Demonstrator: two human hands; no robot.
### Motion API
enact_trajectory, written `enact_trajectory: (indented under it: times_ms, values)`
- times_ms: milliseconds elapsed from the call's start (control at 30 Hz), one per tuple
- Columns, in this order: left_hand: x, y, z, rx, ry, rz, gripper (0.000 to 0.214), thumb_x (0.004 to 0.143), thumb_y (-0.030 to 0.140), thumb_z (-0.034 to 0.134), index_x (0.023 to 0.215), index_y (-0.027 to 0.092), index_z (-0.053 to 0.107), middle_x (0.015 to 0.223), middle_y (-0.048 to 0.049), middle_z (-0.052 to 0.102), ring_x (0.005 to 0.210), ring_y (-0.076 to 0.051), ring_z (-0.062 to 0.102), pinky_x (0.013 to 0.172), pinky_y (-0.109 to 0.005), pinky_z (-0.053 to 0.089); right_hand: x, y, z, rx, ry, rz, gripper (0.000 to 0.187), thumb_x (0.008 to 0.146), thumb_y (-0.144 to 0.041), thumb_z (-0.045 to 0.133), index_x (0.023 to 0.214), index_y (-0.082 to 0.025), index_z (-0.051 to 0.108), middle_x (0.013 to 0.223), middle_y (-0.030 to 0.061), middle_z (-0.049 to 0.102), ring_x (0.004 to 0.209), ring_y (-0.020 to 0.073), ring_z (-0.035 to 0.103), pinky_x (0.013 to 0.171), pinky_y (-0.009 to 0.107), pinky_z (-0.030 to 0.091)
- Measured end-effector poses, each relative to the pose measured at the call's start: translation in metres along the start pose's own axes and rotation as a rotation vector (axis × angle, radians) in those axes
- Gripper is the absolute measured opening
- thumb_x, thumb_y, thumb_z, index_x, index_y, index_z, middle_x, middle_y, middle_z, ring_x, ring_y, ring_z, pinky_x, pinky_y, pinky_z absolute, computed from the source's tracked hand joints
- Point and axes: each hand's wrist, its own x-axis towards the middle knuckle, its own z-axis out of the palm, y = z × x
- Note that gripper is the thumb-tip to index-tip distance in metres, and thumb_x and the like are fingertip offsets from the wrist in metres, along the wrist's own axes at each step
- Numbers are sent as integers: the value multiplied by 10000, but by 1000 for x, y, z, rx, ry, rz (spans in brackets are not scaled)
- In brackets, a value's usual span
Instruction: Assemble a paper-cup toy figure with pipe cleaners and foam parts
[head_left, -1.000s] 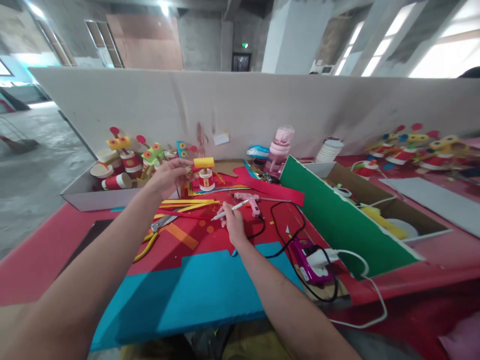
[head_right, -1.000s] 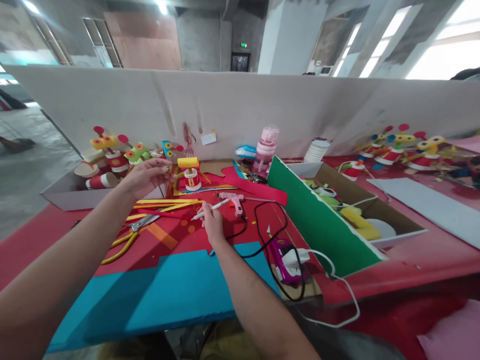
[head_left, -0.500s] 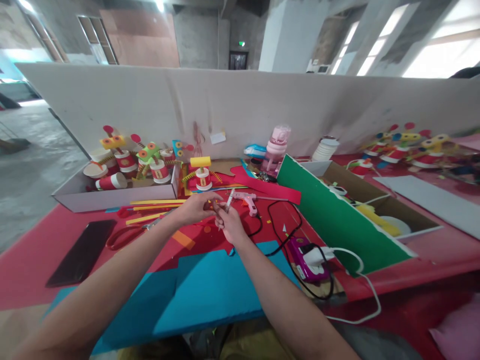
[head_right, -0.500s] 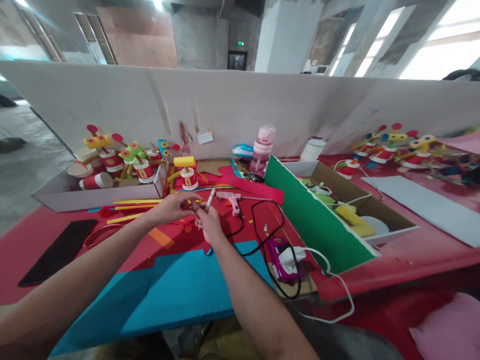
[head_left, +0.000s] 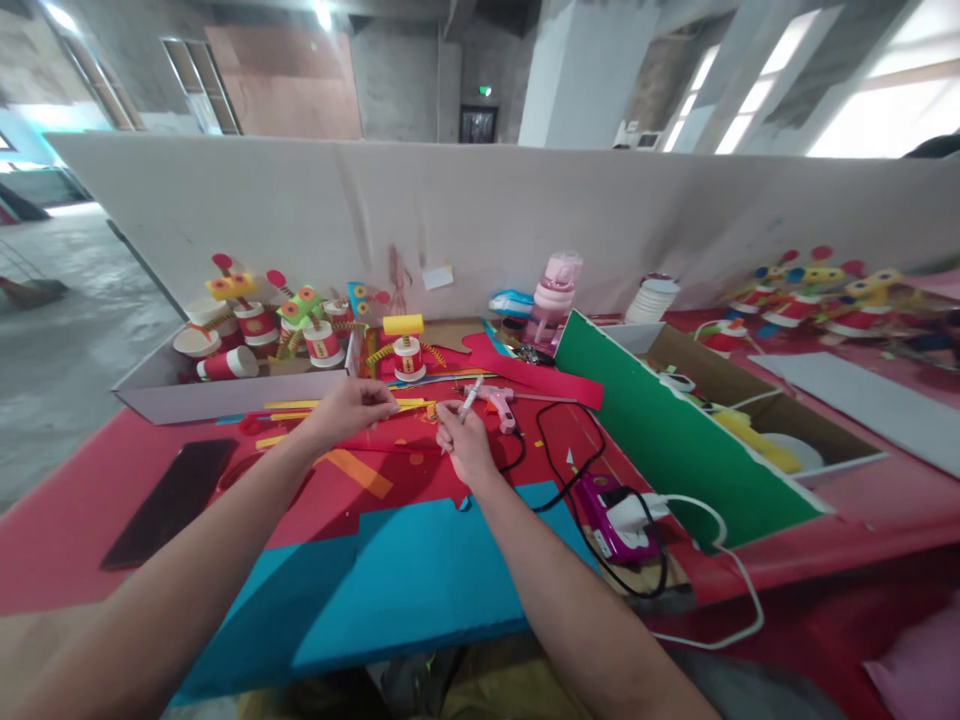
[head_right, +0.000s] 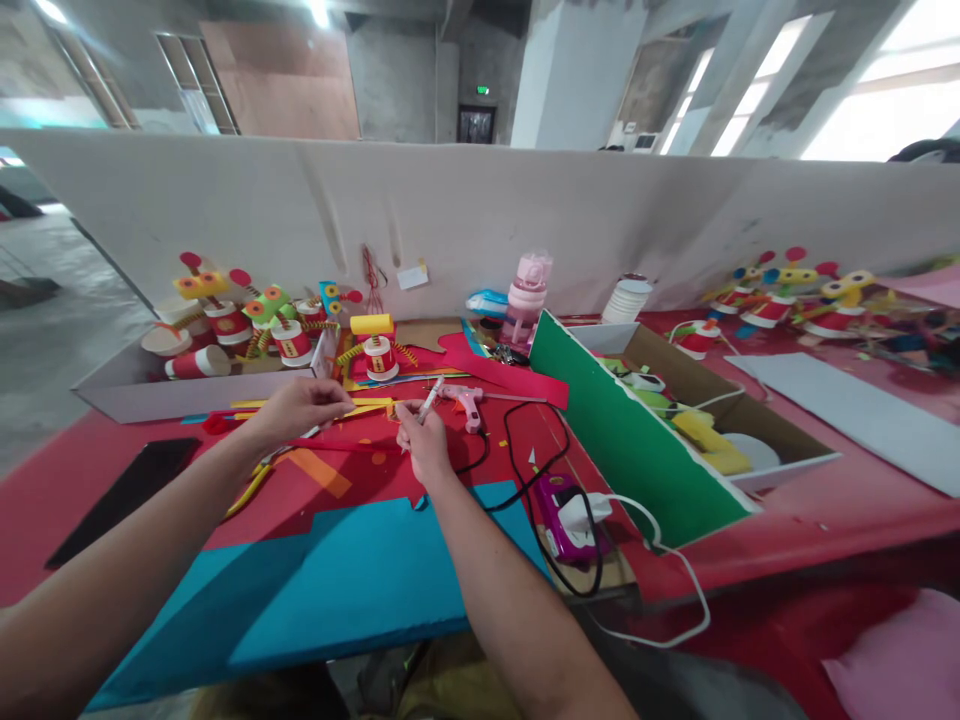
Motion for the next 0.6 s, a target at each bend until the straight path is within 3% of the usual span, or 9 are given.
enact_trajectory:
  times_ms: [167, 300, 433, 533, 600]
  values:
    - [-51, 6, -36, 25, -40, -49, 326, 738, 483, 669, 749, 158, 696, 577, -4, 602, 510, -98, 486, 470, -193, 364, 1, 2, -1, -4, 5, 9, 358, 632, -390, 799, 778, -182, 547, 511, -112, 418, 376, 17, 293, 354, 165, 207]
    - [-94, 0, -63, 54, 59, -110, 316, 669, 496, 725, 722, 185, 717, 597, -14, 622, 541, -125, 508, 485, -210, 394, 2, 4, -3, -33, -5, 12, 350, 634, -383, 792, 783, -186, 543, 528, -108, 431, 381, 19, 301, 348, 164, 208]
    - [-133, -12, -90, 79, 133, -193, 288, 716, 503, 687, 742, 218, 715, 578, -1, 600, 542, -131, 509, 489, -223, 401, 4, 5, -6, -44, 19, 24, 358, 622, -379, 793, 784, -195, 532, 529, -111, 429, 385, 27, 320, 343, 164, 209]
    - [-167, -26, -106, 103, 52, -272, 281, 780, 522, 610, 787, 258, 707, 506, 36, 557, 474, -109, 479, 452, -206, 374, 4, 6, -7, -47, 30, 26, 375, 603, -382, 801, 780, -194, 530, 549, -101, 462, 391, 28, 337, 344, 164, 215]
    - [-197, -40, -111, 183, -63, -219, 266, 822, 492, 556, 740, 280, 694, 585, 50, 622, 525, -104, 524, 497, -214, 414, 4, 6, -7, -50, 35, 31, 386, 588, -385, 809, 772, -190, 531, 549, -98, 471, 392, 28, 344, 344, 163, 215]
